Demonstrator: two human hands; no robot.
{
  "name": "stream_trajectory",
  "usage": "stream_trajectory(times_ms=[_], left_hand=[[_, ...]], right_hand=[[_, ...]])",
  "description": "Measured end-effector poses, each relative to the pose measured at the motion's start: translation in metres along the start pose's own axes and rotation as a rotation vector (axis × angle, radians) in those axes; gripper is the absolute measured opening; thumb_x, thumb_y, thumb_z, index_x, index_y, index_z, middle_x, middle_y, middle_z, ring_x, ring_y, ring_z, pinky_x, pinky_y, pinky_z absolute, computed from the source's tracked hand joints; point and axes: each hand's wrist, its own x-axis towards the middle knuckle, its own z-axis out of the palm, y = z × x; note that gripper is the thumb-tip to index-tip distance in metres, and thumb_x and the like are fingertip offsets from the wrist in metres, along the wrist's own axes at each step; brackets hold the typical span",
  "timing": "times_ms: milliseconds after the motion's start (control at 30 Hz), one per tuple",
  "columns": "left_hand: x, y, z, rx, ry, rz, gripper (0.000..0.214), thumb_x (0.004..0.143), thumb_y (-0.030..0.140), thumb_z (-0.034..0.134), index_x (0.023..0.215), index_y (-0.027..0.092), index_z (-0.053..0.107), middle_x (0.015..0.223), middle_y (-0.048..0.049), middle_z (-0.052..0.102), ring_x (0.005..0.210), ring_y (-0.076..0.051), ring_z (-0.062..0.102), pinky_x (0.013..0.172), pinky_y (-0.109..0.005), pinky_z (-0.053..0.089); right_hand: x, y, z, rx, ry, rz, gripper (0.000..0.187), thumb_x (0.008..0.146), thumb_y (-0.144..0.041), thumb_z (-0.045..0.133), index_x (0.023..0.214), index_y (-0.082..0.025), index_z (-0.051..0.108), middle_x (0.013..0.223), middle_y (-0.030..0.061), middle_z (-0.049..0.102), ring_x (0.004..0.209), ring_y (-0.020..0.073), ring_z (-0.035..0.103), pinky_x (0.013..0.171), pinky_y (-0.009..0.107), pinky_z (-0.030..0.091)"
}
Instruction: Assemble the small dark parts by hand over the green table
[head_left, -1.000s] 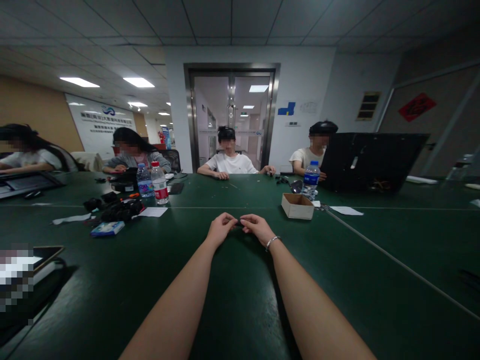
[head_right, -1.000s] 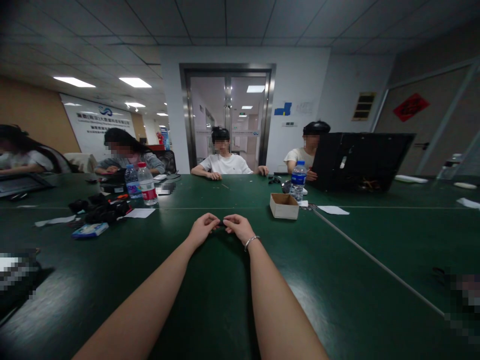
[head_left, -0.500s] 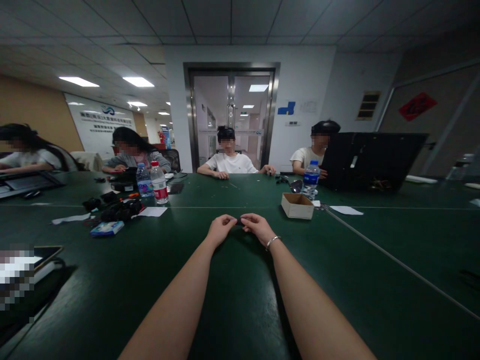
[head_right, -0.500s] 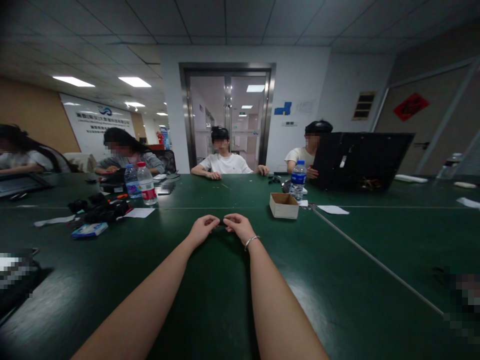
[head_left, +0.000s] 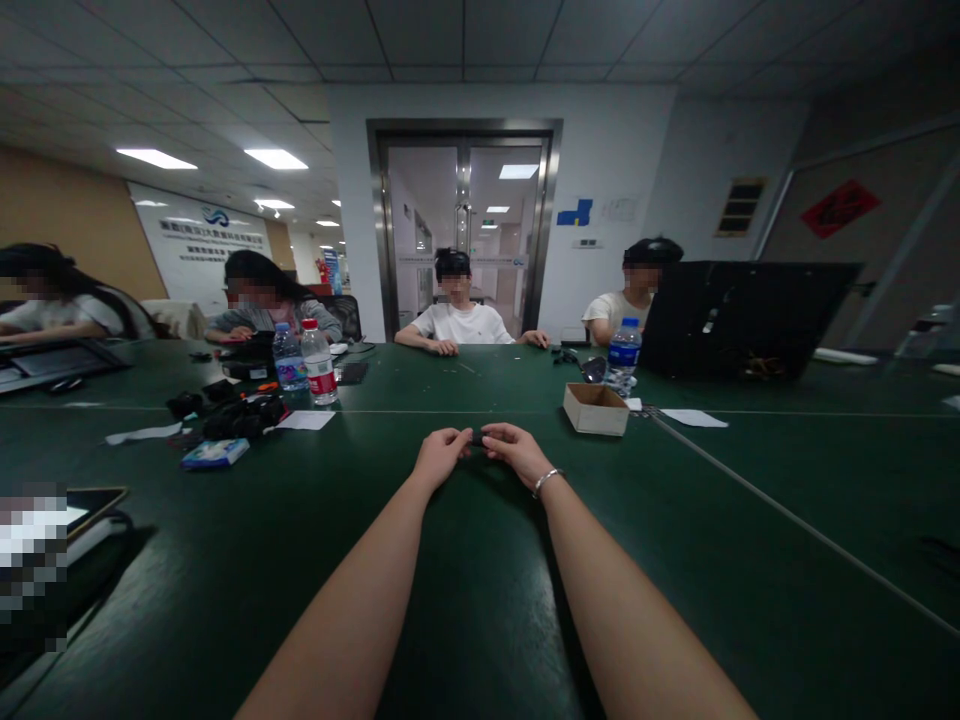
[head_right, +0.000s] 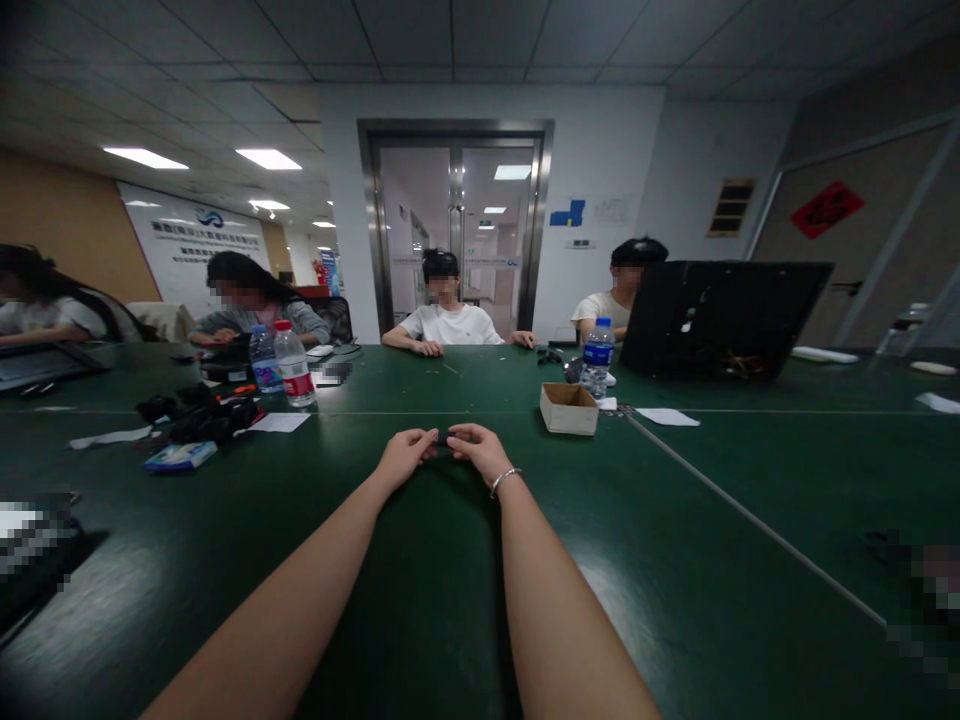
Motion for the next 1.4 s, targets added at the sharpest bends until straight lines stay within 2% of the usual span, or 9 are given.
stream_trajectory(times_ms=[333, 600, 833, 900, 1100, 1400], left_hand=[[-0.0002, 0.0003, 0.0010, -0.082, -0.001, 0.038, 0.040, 0.072, 0.052, 0.053, 0.083, 0.014, 0.062, 0.074, -0.0049, 0.063, 0.065, -0.015, 0.055, 0.055, -0.023, 0.040], [-0.0027, 0.0063, -0.0014, -0.185, -0.014, 0.132, 0.029, 0.068, 0.034, 0.064, 0.091, 0.015, 0.062, 0.084, -0.0064, 0.064, 0.076, -0.016, 0.058, 0.069, -0.027, 0.046], [-0.0010, 0.0059, 0.0005, -0.280, -0.021, 0.125, 0.032, 0.062, 0.021, 0.069, 0.093, 0.015, 0.061, 0.091, -0.0072, 0.064, 0.084, -0.017, 0.059, 0.081, -0.031, 0.045], [-0.0011, 0.0067, 0.0002, -0.288, -0.019, 0.093, 0.033, 0.063, 0.024, 0.069, 0.094, 0.015, 0.061, 0.092, -0.0079, 0.064, 0.086, -0.017, 0.059, 0.080, -0.030, 0.045], [-0.0029, 0.0087, -0.0015, -0.185, -0.010, -0.010, 0.036, 0.070, 0.043, 0.060, 0.094, 0.016, 0.061, 0.090, -0.0076, 0.064, 0.081, -0.018, 0.058, 0.059, -0.023, 0.044], [0.0007, 0.0015, 0.0002, -0.054, 0.017, -0.039, 0.049, 0.069, 0.060, 0.050, 0.071, 0.013, 0.061, 0.059, -0.0025, 0.057, 0.054, -0.012, 0.051, 0.051, -0.022, 0.037]], right_hand=[[-0.0018, -0.0038, 0.0020, 0.029, 0.004, 0.032, 0.032, 0.058, -0.022, 0.076, 0.085, -0.013, 0.063, 0.078, 0.0029, 0.060, 0.063, 0.0093, 0.056, 0.056, 0.018, 0.048], [-0.0001, -0.0020, 0.0010, 0.046, 0.019, 0.037, 0.029, 0.060, -0.020, 0.076, 0.085, -0.012, 0.063, 0.077, 0.0037, 0.062, 0.061, 0.0090, 0.057, 0.054, 0.017, 0.048], [-0.0003, -0.0014, -0.0001, 0.050, 0.023, 0.035, 0.027, 0.061, -0.021, 0.075, 0.084, -0.012, 0.064, 0.072, 0.0030, 0.061, 0.059, 0.0088, 0.057, 0.052, 0.016, 0.048], [0.0003, -0.0006, -0.0007, 0.051, 0.029, 0.036, 0.027, 0.061, -0.020, 0.075, 0.084, -0.012, 0.064, 0.073, 0.0031, 0.061, 0.059, 0.0088, 0.057, 0.053, 0.016, 0.049], [0.0012, 0.0007, -0.0003, 0.046, 0.042, 0.043, 0.026, 0.062, -0.019, 0.074, 0.084, -0.012, 0.063, 0.074, 0.0034, 0.062, 0.058, 0.0085, 0.057, 0.052, 0.015, 0.049], [0.0010, -0.0013, 0.0015, 0.044, 0.057, 0.060, 0.023, 0.062, -0.018, 0.074, 0.082, -0.012, 0.064, 0.072, 0.0038, 0.062, 0.058, 0.0090, 0.057, 0.050, 0.016, 0.048]])
